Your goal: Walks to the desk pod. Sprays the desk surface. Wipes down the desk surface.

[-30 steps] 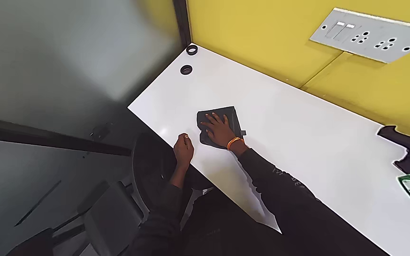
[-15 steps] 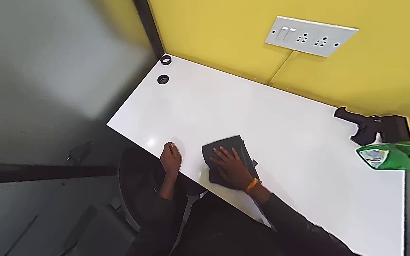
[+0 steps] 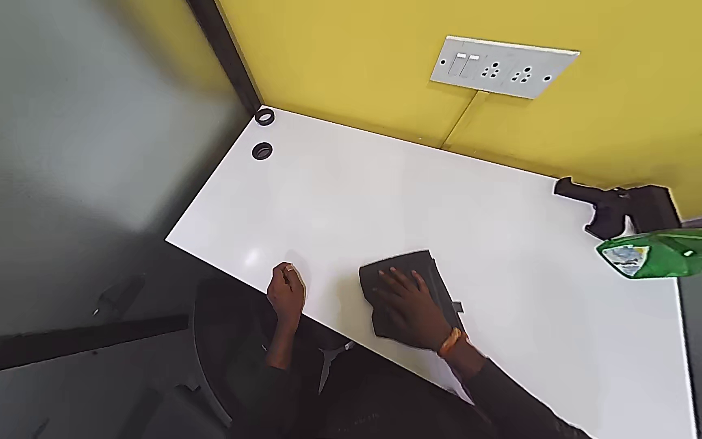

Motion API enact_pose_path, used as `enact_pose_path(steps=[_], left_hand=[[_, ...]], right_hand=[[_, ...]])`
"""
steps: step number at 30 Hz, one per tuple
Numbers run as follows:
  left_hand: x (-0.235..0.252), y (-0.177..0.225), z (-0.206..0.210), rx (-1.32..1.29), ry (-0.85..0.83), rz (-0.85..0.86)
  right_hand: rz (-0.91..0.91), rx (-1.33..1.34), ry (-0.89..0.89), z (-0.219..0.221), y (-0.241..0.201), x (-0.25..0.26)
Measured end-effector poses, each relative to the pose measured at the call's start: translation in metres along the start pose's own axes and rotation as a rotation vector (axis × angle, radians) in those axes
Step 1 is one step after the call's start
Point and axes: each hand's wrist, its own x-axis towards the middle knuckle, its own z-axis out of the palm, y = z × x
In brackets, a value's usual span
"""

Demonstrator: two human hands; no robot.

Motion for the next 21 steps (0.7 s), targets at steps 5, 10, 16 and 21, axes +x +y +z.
enact_pose_path(steps=[5, 10, 16, 21], left_hand=[[0.001, -0.001, 0.000, 0.006, 0.002, 0.021], [0.001, -0.002, 0.000, 0.034, 0.006, 0.035], [-0.003, -0.002, -0.002, 0.042, -0.025, 0.052], [-0.005, -0.005, -0.002, 0.022, -0.013, 0.070]], right_hand=[[0.039, -0.018, -0.039, -0.014, 0.017, 0.098], [0.072, -0.028, -0.023, -0.017, 0.028, 0.150], [0.100, 0.000, -0.021, -0.016, 0.022, 0.119], [0.086, 0.020, -0.006, -0.009, 0.011, 0.032]])
